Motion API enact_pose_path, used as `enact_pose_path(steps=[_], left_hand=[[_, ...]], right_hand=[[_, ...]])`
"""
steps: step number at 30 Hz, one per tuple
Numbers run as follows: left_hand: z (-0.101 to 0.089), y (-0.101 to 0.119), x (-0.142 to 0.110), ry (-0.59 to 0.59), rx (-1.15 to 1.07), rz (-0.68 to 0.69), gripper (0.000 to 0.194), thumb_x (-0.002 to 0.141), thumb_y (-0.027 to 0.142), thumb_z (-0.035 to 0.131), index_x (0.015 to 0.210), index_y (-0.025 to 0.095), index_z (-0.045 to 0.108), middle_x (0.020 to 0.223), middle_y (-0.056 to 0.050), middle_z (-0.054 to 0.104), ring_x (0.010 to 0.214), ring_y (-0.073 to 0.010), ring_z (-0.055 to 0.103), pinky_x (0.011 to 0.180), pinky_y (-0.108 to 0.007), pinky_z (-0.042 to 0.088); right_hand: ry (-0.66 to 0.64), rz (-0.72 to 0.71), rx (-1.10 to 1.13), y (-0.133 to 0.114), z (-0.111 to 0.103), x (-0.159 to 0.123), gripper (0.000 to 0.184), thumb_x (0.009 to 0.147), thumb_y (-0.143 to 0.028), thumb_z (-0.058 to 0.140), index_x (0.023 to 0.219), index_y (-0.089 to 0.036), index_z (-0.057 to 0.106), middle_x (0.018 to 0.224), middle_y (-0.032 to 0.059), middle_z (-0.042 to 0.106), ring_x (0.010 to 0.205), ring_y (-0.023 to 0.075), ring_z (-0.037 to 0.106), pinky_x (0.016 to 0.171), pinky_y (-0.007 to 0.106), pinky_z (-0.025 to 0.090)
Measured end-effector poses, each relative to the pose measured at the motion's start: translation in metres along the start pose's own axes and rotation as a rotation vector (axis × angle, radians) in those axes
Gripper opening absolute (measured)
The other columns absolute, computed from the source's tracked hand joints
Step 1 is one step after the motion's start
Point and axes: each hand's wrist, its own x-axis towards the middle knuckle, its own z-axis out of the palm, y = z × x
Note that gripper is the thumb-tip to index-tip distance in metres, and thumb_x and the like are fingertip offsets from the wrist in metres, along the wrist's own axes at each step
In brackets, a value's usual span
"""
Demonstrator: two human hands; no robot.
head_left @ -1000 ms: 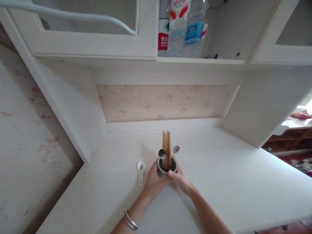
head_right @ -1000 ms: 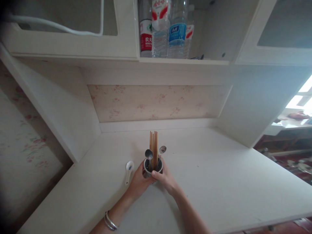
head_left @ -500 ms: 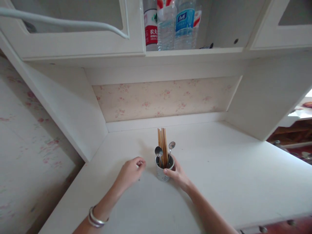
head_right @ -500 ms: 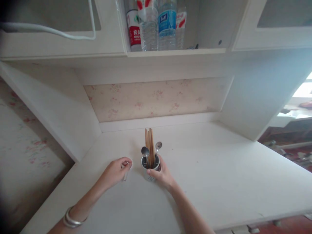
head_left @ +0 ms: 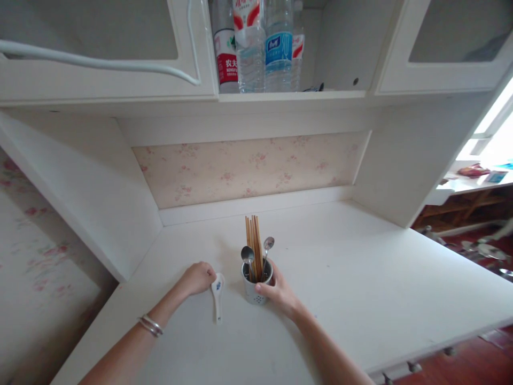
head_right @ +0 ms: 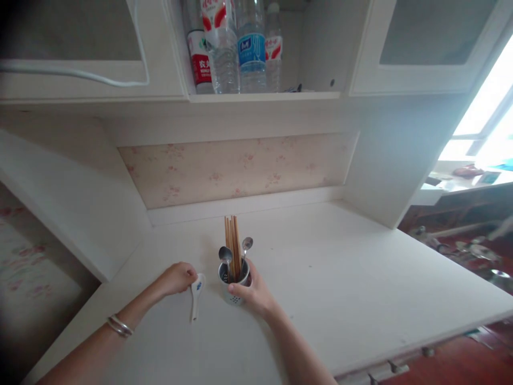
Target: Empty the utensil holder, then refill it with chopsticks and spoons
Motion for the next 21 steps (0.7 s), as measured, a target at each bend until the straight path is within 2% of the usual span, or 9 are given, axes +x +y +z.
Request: enact_pose_path(steps=[2,4,8,11,13,15,18,21], left_hand=[[-0.020,0.006,-0.006,0.026,-0.001,0.023,0.025,0.080,0.025,0.048,0.070,0.020,0.071,0.068,-0.004,0.072,0.067,-0.0168,0.066,0.058,-0.023,0.037],[-0.047,0.014,-0.015,0.119,0.004,0.047,0.027,0.084,0.026,0.045,0.079,0.021,0.071,0.082,-0.004,0.075,0.078,-0.0173,0.067,0.063,-0.023,0.038],[-0.103,0.044,-0.037,0.414,0.005,0.114,0.026,0.087,0.037,0.048,0.086,0.023,0.070,0.089,-0.003,0.075,0.083,-0.0189,0.068,0.068,-0.025,0.041],[-0.123,0.074,-0.050,0.616,-0.043,0.172,0.026,0.089,0.039,0.047,0.090,0.022,0.068,0.087,-0.002,0.075,0.083,-0.0180,0.069,0.069,-0.024,0.042],[-0.121,0.094,-0.053,0.699,-0.030,0.224,0.026,0.091,0.038,0.046,0.090,0.022,0.067,0.086,-0.002,0.074,0.082,-0.0181,0.069,0.069,-0.025,0.042],[-0.109,0.111,-0.052,0.729,0.007,0.277,0.025,0.093,0.036,0.044,0.089,0.023,0.066,0.084,-0.001,0.074,0.078,-0.0175,0.068,0.067,-0.025,0.040],[-0.080,0.126,-0.049,0.743,0.097,0.317,0.027,0.096,0.033,0.040,0.086,0.023,0.063,0.080,-0.001,0.072,0.071,-0.0165,0.065,0.060,-0.027,0.036],[-0.050,0.129,-0.045,0.734,0.183,0.367,0.026,0.096,0.027,0.039,0.084,0.022,0.062,0.077,-0.002,0.069,0.071,-0.0166,0.062,0.061,-0.028,0.036]], right_hand=[[0.004,0.000,0.004,0.000,0.000,0.000,0.066,0.067,-0.036,0.081,0.125,-0.024,0.052,0.114,0.0061,0.064,0.103,0.0241,0.057,0.090,0.037,0.041],[0.005,-0.002,-0.003,0.000,0.000,0.000,0.066,0.067,-0.036,0.081,0.125,-0.024,0.052,0.114,0.0062,0.064,0.104,0.0241,0.057,0.090,0.037,0.041],[0.011,-0.006,-0.029,-0.004,0.003,-0.001,0.065,0.067,-0.038,0.080,0.124,-0.024,0.053,0.114,0.0060,0.065,0.103,0.0245,0.057,0.089,0.037,0.042],[0.009,0.000,-0.022,-0.006,0.004,-0.002,0.065,0.067,-0.038,0.080,0.124,-0.024,0.053,0.114,0.0059,0.065,0.104,0.0249,0.058,0.090,0.037,0.042],[0.005,-0.001,-0.011,-0.007,0.005,-0.002,0.066,0.067,-0.039,0.081,0.125,-0.025,0.052,0.116,0.0060,0.065,0.105,0.0253,0.057,0.091,0.038,0.042],[0.005,-0.007,-0.022,-0.006,0.004,-0.002,0.068,0.066,-0.040,0.081,0.126,-0.024,0.052,0.116,0.0067,0.065,0.107,0.0263,0.057,0.093,0.040,0.041],[0.017,-0.016,-0.048,-0.003,0.003,-0.002,0.069,0.066,-0.042,0.081,0.126,-0.023,0.052,0.118,0.0080,0.064,0.108,0.0279,0.056,0.094,0.043,0.040],[0.024,-0.035,-0.039,0.000,0.002,-0.001,0.071,0.066,-0.046,0.080,0.127,-0.023,0.051,0.121,0.0085,0.063,0.112,0.0290,0.054,0.097,0.044,0.039]])
